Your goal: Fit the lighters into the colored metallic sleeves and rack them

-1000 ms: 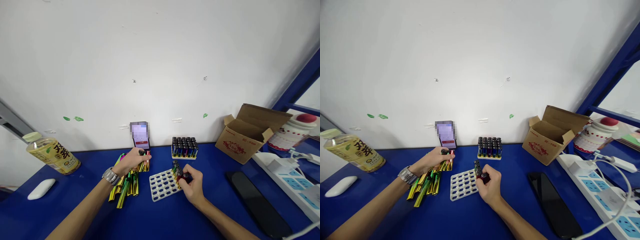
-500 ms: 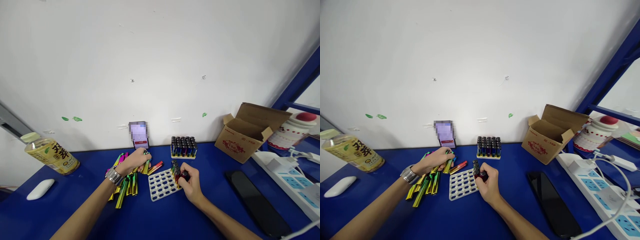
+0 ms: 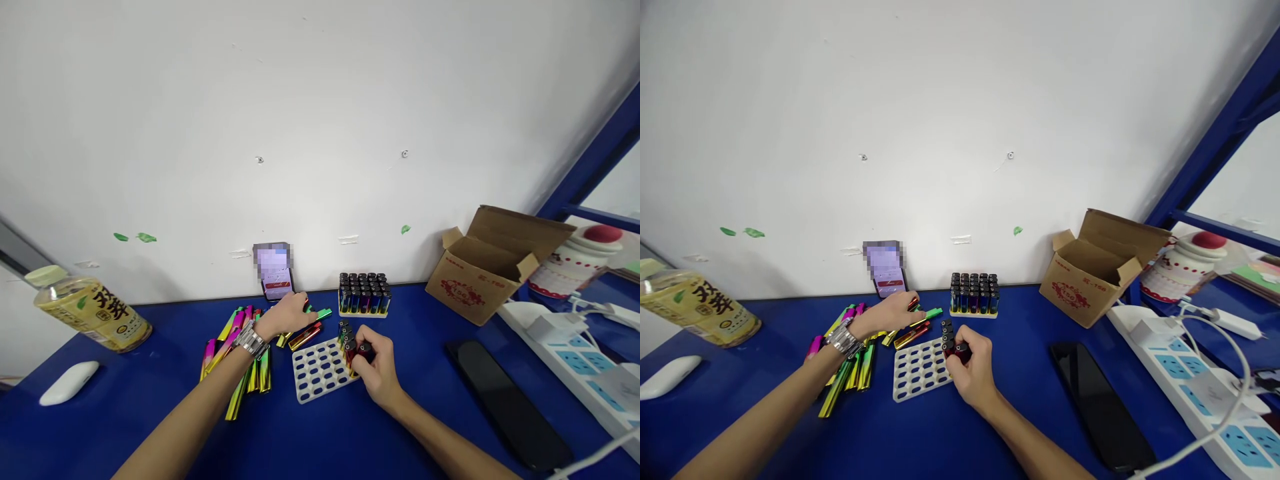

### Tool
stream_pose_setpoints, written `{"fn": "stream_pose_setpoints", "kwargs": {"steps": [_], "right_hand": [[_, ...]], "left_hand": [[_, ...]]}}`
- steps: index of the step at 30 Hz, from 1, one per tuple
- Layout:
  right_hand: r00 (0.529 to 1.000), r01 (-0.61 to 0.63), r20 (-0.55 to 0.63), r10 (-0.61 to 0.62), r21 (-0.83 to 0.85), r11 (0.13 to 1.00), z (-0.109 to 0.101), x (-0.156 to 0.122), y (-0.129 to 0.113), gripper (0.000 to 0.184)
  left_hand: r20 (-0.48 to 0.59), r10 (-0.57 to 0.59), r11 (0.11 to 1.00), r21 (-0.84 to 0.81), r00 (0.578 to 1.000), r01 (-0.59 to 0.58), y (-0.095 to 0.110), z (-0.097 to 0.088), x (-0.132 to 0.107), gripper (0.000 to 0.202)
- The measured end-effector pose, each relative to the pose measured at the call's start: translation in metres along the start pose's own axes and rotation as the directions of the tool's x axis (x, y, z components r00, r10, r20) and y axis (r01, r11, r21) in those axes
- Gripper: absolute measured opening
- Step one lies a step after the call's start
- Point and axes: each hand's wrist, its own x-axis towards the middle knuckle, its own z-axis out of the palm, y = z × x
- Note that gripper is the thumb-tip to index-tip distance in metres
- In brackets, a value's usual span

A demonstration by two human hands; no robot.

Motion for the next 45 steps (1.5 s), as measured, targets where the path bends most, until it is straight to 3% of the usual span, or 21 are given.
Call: {"fn": "stream_pose_setpoints", "kwargs": {"steps": [5,11,22,27,30,34,37,41,45], "right_hand": [[1.0,-0.011,0.012,0.011,0.01,1.0,0.0,-0.001,-0.001,0.018],[1.0,-0.025,0.017,0.025,0.018,1.0,0.0,-0.001,-0.001,0.019],[1.0,-0.017,0.022,0.017,-0.006,1.0,-0.001,0.0,0.002,0.017],[1.0,-0.019,0.021,0.019,-0.007,1.0,-0.001,-0.001,0.001,0.017],[1.0,-0.012,0.007,0.012,-0.013,1.0,0.0,-0.001,0.002,0.017],[1.0,0.015,0.007,-0.014,-0.064,0.998,-0.002,-0.002,0.002,0.017],[0.999,0.03,0.027,-0.027,-0.138,0.99,-0.005,-0.004,0.0,0.014],[0.998,0.009,0.069,0.004,-0.192,0.981,-0.014,-0.011,-0.007,0.005],[0.997,-0.056,-0.062,0.049,-0.131,0.99,-0.024,-0.017,-0.017,0.006]], "left_hand": [[-0.039,0.062,0.991,0.122,0.997,-0.057,-0.011,-0.004,0.0,0.013],[-0.048,0.072,0.979,0.195,0.996,-0.062,-0.022,0.001,-0.006,0.017],[-0.146,-0.002,0.927,0.37,0.989,0.056,-0.033,-0.002,-0.019,0.015],[-0.156,-0.005,0.922,0.382,0.988,0.064,-0.026,-0.004,-0.027,0.021],[-0.149,0.056,0.939,0.344,0.987,-0.001,-0.011,-0.003,-0.041,0.025],[-0.043,0.269,0.949,0.181,0.962,-0.257,0.01,0.016,-0.069,0.031],[-0.079,0.393,0.914,0.147,0.916,-0.379,0.016,0.042,-0.087,0.029],[-0.164,0.502,0.838,0.334,0.849,-0.431,0.012,0.073,-0.098,0.039],[-0.221,0.537,0.8,0.442,0.814,-0.407,0.009,0.086,-0.102,0.037]]}}
